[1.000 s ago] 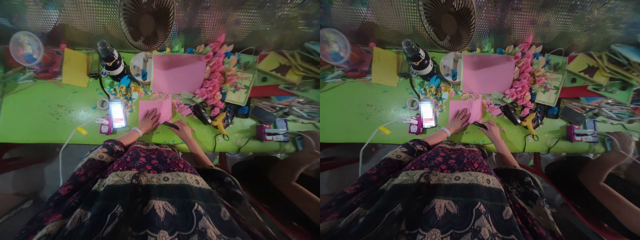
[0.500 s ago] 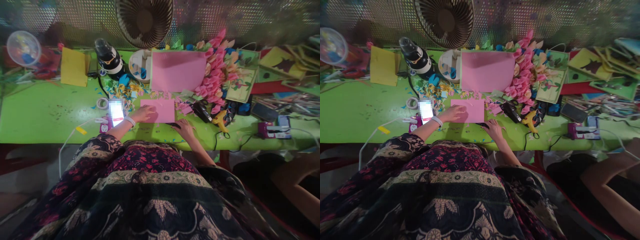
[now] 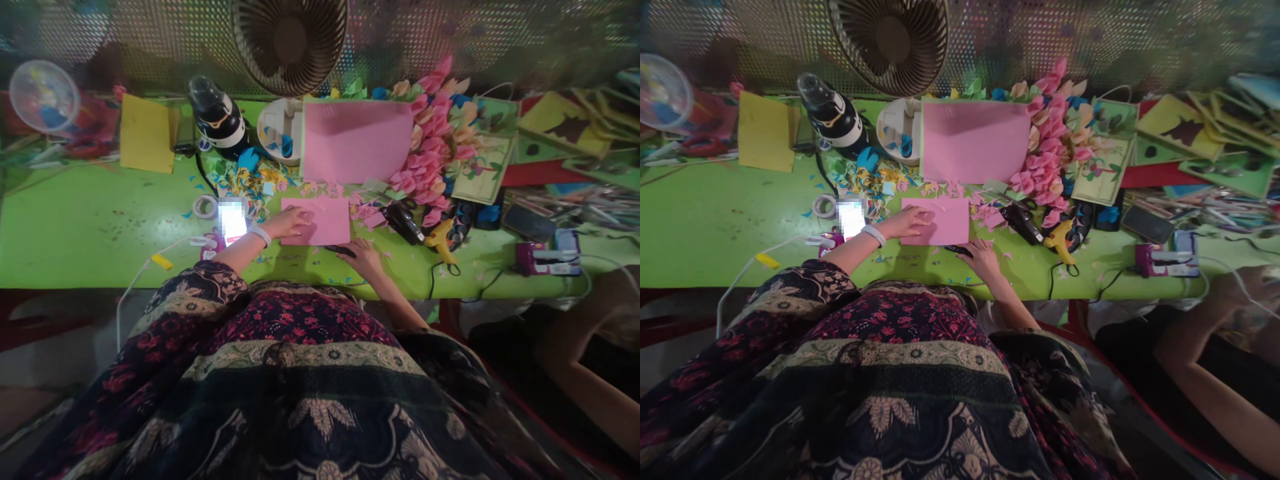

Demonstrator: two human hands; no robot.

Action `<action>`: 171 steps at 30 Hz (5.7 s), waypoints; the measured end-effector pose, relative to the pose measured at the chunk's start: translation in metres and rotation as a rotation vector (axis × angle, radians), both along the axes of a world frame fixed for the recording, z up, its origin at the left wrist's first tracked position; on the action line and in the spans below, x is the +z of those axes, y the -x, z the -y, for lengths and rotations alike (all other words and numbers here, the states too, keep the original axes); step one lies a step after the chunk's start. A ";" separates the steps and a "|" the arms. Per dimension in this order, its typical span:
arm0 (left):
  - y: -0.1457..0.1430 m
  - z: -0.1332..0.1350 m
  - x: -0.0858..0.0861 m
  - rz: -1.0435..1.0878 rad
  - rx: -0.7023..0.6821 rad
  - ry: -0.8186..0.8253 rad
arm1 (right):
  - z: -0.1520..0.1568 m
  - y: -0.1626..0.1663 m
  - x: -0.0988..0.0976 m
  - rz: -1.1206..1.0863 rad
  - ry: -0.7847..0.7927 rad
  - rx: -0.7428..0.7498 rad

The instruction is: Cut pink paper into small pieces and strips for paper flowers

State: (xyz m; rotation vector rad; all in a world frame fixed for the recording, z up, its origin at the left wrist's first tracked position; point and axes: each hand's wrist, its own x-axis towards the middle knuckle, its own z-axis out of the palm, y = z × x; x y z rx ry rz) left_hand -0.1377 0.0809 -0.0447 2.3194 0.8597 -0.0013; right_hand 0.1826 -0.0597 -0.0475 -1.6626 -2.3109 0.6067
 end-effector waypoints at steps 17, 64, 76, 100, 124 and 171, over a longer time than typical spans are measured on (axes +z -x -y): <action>0.007 -0.008 0.010 -0.158 -0.210 -0.002 | 0.006 0.019 0.000 0.019 -0.027 -0.017; 0.007 -0.030 0.010 -0.120 -0.328 0.077 | -0.007 0.068 0.005 0.015 0.030 0.070; 0.004 -0.028 0.018 -0.132 -0.315 0.096 | -0.007 0.084 0.010 0.033 0.030 0.107; 0.010 0.102 0.025 -0.183 -0.037 -0.179 | 0.012 -0.032 -0.006 0.043 -0.199 -0.531; 0.042 0.111 0.017 -0.175 0.017 -0.199 | 0.007 0.047 -0.001 0.008 -0.097 0.316; 0.048 0.111 0.006 0.086 0.167 -0.134 | -0.006 0.059 -0.009 -0.202 -0.038 0.226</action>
